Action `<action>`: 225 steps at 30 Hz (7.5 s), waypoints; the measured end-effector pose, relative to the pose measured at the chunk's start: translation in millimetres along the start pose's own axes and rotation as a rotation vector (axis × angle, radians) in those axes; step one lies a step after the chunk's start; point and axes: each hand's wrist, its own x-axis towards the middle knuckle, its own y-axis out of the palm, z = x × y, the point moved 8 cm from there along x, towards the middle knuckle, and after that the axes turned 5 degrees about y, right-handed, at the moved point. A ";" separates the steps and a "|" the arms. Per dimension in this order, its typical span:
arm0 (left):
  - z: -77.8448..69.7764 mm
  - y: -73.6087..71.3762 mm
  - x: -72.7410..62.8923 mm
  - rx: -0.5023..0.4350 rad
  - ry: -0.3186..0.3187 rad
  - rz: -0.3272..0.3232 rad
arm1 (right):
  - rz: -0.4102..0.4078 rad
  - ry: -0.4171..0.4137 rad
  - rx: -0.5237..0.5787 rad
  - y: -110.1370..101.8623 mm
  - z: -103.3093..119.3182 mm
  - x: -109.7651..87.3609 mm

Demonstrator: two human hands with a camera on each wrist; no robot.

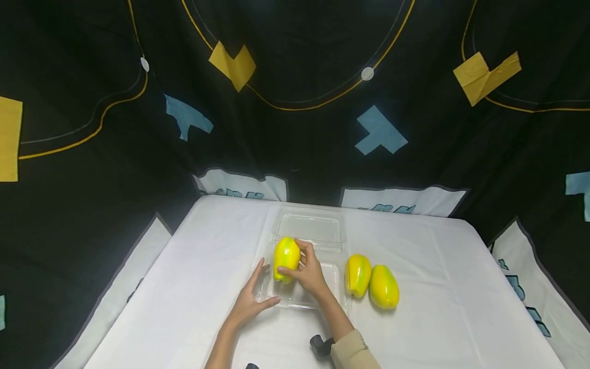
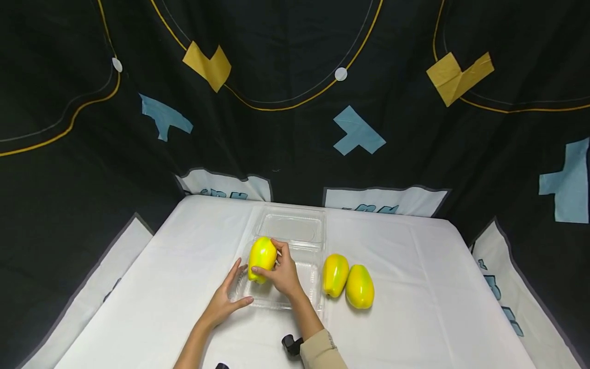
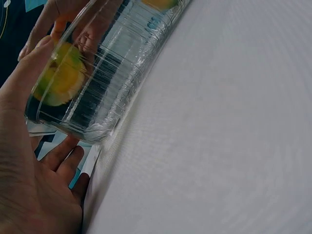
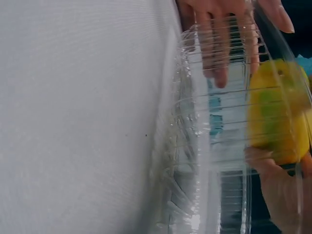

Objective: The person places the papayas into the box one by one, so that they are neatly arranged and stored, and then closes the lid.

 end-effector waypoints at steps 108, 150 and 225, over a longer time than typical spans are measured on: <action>-5.6 1.4 0.3 0.033 -0.008 -0.039 | -0.374 0.198 -0.255 -253.5 -85.5 -83.0; -2.2 1.7 0.3 0.026 -0.030 -0.037 | -0.134 0.385 -0.019 -228.2 -95.9 -105.8; 37.1 4.4 4.7 0.033 -0.004 -0.035 | -0.059 0.149 -0.092 -86.9 5.4 -40.9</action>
